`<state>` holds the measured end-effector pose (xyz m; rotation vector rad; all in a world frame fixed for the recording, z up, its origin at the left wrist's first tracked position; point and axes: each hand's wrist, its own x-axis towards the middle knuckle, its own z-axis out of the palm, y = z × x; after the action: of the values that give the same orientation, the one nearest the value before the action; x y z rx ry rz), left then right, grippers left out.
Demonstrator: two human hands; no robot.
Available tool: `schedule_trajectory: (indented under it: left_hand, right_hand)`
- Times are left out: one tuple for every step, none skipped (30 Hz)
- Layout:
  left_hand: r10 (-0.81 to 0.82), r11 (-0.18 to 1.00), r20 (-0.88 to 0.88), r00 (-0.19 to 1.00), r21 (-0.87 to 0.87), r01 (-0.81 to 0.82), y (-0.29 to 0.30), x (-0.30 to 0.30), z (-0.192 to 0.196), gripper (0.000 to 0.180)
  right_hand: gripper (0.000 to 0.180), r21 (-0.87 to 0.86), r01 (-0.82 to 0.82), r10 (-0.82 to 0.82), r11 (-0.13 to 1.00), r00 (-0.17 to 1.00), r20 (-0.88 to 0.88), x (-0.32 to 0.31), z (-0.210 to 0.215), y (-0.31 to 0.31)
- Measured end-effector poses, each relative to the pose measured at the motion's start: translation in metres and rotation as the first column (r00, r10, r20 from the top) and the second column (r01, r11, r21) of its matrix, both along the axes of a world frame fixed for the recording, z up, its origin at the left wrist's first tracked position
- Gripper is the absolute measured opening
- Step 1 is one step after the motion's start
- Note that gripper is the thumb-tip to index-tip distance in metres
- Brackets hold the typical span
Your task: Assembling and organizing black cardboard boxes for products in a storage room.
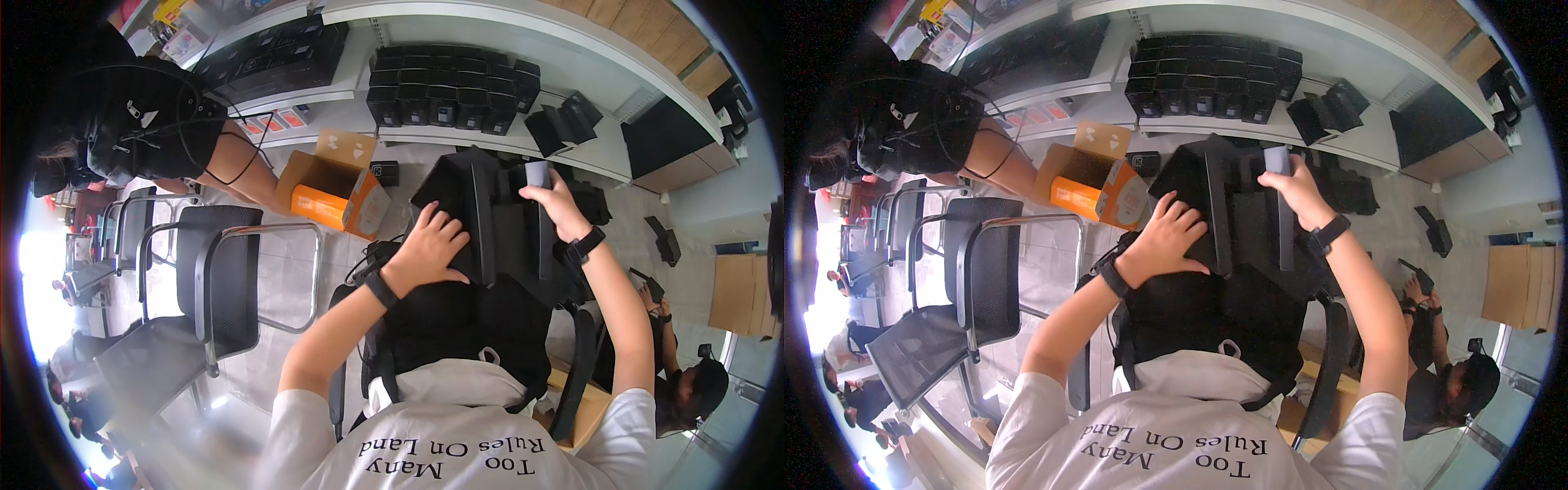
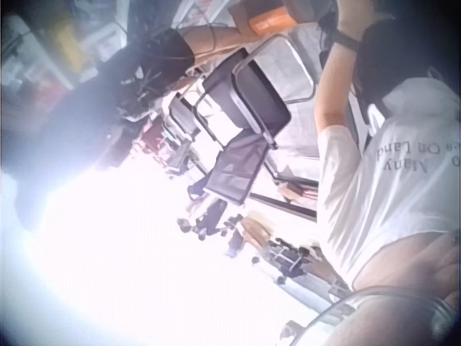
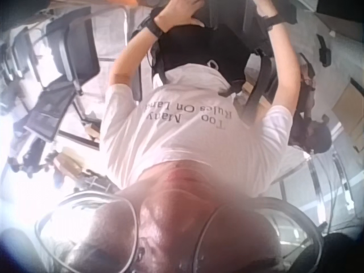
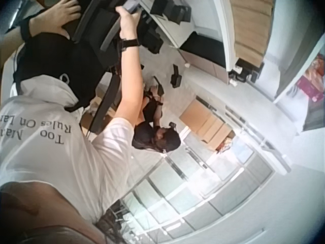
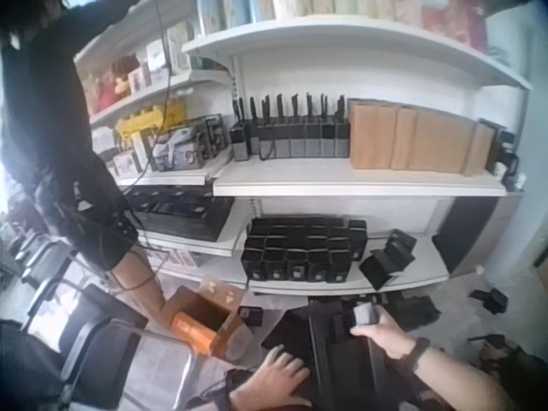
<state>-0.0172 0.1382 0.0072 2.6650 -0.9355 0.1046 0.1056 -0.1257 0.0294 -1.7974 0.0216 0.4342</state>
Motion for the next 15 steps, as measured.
schedule_trajectory:
  left_hand:
    - [-0.053, 0.999, -0.024, 0.998, -0.008, 0.053, 0.005, 0.006, -0.004, 0.052]
    - [-0.109, 0.994, -0.058, 0.992, -0.026, 0.107, 0.009, 0.011, -0.006, 0.044]
    - [-0.145, 0.989, 0.009, 0.989, -0.014, 0.145, 0.013, 0.013, -0.006, 0.039]
    - [-0.184, 0.983, 0.038, 0.982, 0.014, 0.183, 0.015, 0.015, -0.004, 0.037]
    - [-0.218, 0.973, 0.019, 0.976, 0.084, 0.216, 0.016, 0.018, -0.001, 0.037]
    - [-0.247, 0.969, 0.1, 0.964, 0.055, 0.242, 0.017, 0.019, 0.004, 0.035]
    - [-0.268, 0.963, 0.131, 0.954, 0.067, 0.262, 0.018, 0.021, 0.008, 0.035]
    - [-0.289, 0.957, 0.161, 0.944, 0.08, 0.279, 0.019, 0.022, 0.013, 0.036]
    - [-0.331, 0.94, 0.143, 0.933, 0.136, 0.313, 0.02, 0.025, 0.017, 0.034]
    - [-0.346, 0.932, 0.128, 0.929, 0.161, 0.325, 0.021, 0.027, 0.021, 0.033]
    - [-0.359, 0.923, 0.112, 0.927, 0.188, 0.335, 0.023, 0.029, 0.024, 0.032]
    - [-0.368, 0.915, 0.096, 0.925, 0.213, 0.342, 0.024, 0.03, 0.027, 0.032]
    - [-0.419, 0.84, 0.151, 0.895, 0.438, 0.32, 0.024, 0.033, 0.028, 0.032]
    - [-0.377, 0.837, 0.076, 0.923, 0.456, 0.304, 0.025, 0.032, 0.029, 0.038]
    - [-0.331, 0.831, 0.003, 0.944, 0.475, 0.29, 0.023, 0.03, 0.029, 0.045]
  right_hand:
    - [0.055, 0.009, 0.008, -0.008, 1.0, 0.999, -0.037, 0.003, 0.005, -0.006]
    - [0.055, -0.018, 0.044, -0.045, 0.999, 0.997, -0.063, 0.006, 0.011, -0.011]
    - [0.055, -0.018, 0.066, -0.067, 0.998, 0.997, -0.048, 0.005, 0.015, -0.016]
    - [0.056, -0.017, 0.089, -0.09, 0.996, 0.995, -0.032, 0.003, 0.02, -0.021]
    - [0.057, -0.023, 0.106, -0.105, 0.994, 0.994, 0.023, 0.0, 0.025, -0.025]
    - [0.059, -0.028, 0.122, -0.12, 0.992, 0.99, 0.075, -0.007, 0.029, -0.029]
    - [0.06, -0.034, 0.138, -0.133, 0.99, 0.983, 0.125, -0.016, 0.033, -0.032]
    - [0.061, -0.043, 0.164, -0.159, 0.986, 0.982, 0.101, -0.024, 0.037, -0.036]
    - [0.062, -0.052, 0.188, -0.184, 0.981, 0.98, 0.078, -0.034, 0.042, -0.039]
    - [0.063, -0.061, 0.21, -0.207, 0.976, 0.977, 0.052, -0.042, 0.047, -0.042]
    - [0.06, -0.031, 0.225, -0.221, 0.974, 0.97, 0.098, -0.05, 0.051, -0.042]
    - [0.059, 0.006, 0.245, -0.244, 0.97, 0.964, 0.104, -0.052, 0.054, -0.04]
    - [0.058, 0.045, 0.256, -0.26, 0.966, 0.958, 0.121, -0.053, 0.057, -0.037]
    - [0.056, 0.085, 0.267, -0.276, 0.96, 0.951, 0.139, -0.052, 0.06, -0.033]
    - [0.053, 0.096, 0.281, -0.296, 0.955, 0.926, 0.235, -0.049, 0.064, -0.028]
